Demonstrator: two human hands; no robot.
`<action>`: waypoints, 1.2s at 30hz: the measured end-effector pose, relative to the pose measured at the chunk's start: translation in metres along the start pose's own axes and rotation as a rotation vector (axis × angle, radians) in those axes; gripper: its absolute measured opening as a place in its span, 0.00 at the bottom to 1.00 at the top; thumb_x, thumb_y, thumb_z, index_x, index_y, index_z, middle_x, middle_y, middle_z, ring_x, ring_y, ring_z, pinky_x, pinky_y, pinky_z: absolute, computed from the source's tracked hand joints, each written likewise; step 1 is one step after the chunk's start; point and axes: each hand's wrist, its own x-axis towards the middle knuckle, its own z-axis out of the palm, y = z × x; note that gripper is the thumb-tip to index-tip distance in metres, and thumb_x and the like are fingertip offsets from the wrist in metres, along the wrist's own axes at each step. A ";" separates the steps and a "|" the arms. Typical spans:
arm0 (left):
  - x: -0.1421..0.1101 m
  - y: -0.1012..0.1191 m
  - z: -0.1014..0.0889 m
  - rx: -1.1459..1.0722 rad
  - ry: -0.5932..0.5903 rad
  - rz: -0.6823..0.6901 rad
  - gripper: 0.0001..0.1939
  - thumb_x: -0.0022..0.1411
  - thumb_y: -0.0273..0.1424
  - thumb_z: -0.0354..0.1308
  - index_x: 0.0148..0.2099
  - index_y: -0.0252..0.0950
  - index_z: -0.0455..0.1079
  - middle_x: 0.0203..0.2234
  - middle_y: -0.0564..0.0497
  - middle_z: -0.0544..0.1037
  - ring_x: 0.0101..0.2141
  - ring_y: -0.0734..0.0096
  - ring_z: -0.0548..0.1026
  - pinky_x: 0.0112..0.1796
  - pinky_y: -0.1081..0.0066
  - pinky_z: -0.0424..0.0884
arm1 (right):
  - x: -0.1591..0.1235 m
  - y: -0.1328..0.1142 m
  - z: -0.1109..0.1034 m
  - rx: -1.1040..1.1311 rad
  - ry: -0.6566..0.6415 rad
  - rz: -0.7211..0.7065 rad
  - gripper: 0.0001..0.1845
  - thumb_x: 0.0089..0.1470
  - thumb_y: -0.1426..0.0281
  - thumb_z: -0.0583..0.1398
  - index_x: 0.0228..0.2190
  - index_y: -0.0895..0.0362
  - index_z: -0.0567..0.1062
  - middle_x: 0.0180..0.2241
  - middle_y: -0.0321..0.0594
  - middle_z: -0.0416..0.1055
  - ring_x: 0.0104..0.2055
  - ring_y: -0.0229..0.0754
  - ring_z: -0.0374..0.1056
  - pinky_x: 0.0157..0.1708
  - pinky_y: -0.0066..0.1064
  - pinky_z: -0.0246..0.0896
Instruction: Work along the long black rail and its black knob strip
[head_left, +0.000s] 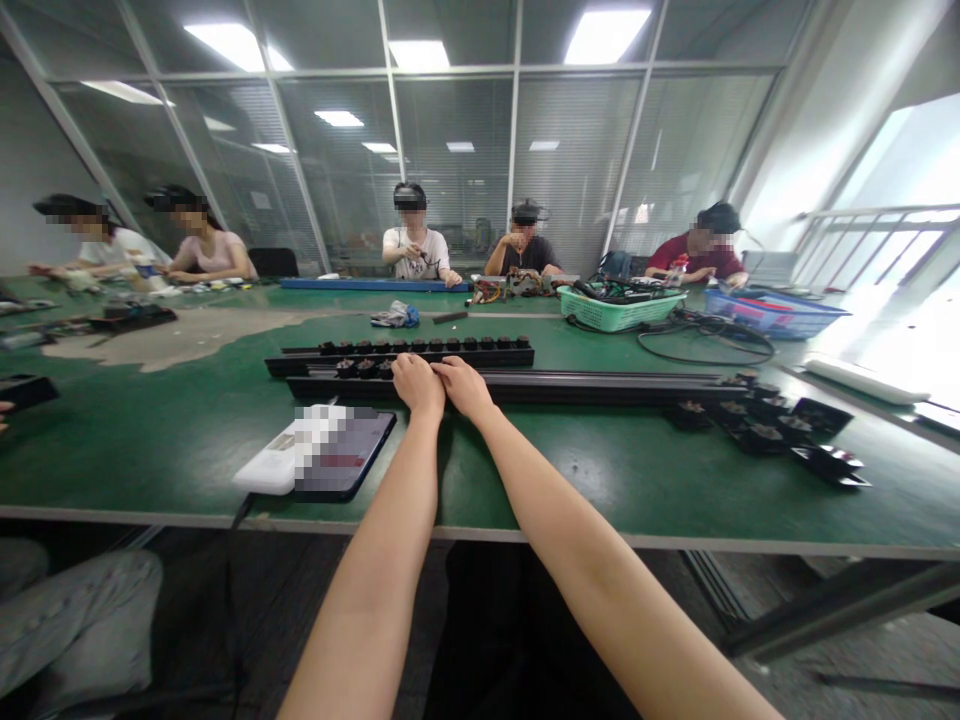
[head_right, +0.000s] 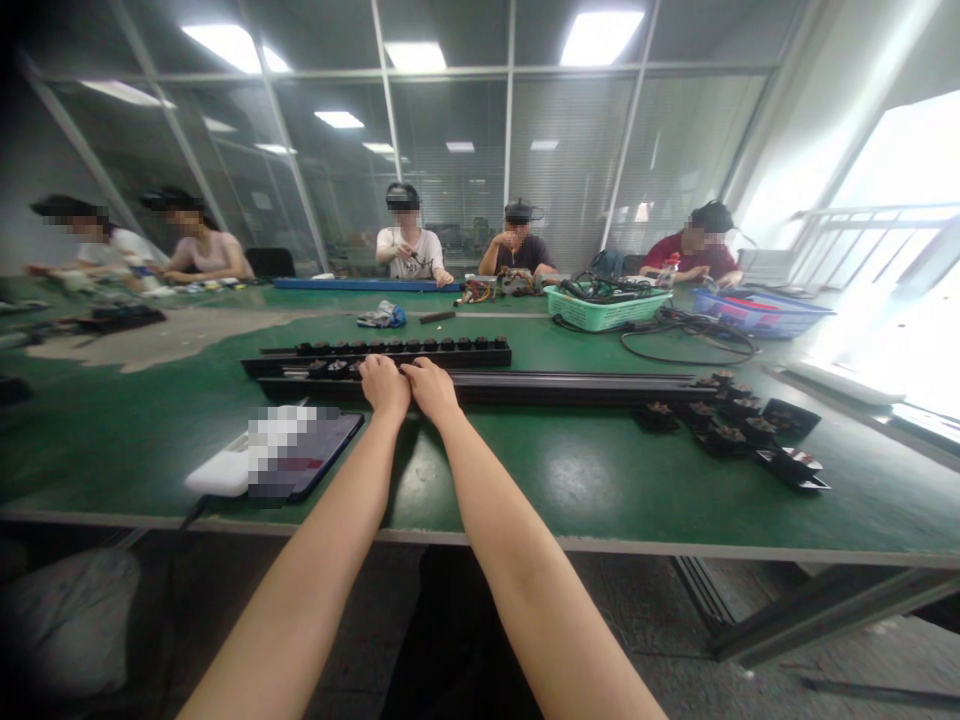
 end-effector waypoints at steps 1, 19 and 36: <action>0.000 0.000 0.000 -0.001 0.001 0.000 0.21 0.72 0.21 0.44 0.59 0.28 0.73 0.57 0.32 0.74 0.60 0.49 0.70 0.56 0.59 0.71 | 0.000 0.000 0.000 0.005 0.003 0.004 0.23 0.71 0.72 0.53 0.58 0.45 0.81 0.63 0.41 0.70 0.61 0.45 0.70 0.61 0.34 0.66; -0.003 0.002 0.001 0.018 -0.013 -0.004 0.20 0.72 0.23 0.46 0.60 0.25 0.71 0.58 0.32 0.73 0.60 0.46 0.68 0.56 0.57 0.72 | 0.002 0.008 0.005 0.069 0.044 0.014 0.26 0.66 0.79 0.52 0.57 0.52 0.81 0.58 0.46 0.72 0.59 0.45 0.69 0.60 0.32 0.65; -0.004 0.001 0.001 0.013 -0.005 -0.001 0.22 0.71 0.21 0.43 0.61 0.25 0.71 0.58 0.32 0.73 0.59 0.47 0.69 0.56 0.56 0.71 | -0.001 0.007 0.005 0.081 0.075 0.028 0.18 0.69 0.71 0.57 0.55 0.53 0.82 0.55 0.46 0.73 0.57 0.44 0.69 0.59 0.32 0.65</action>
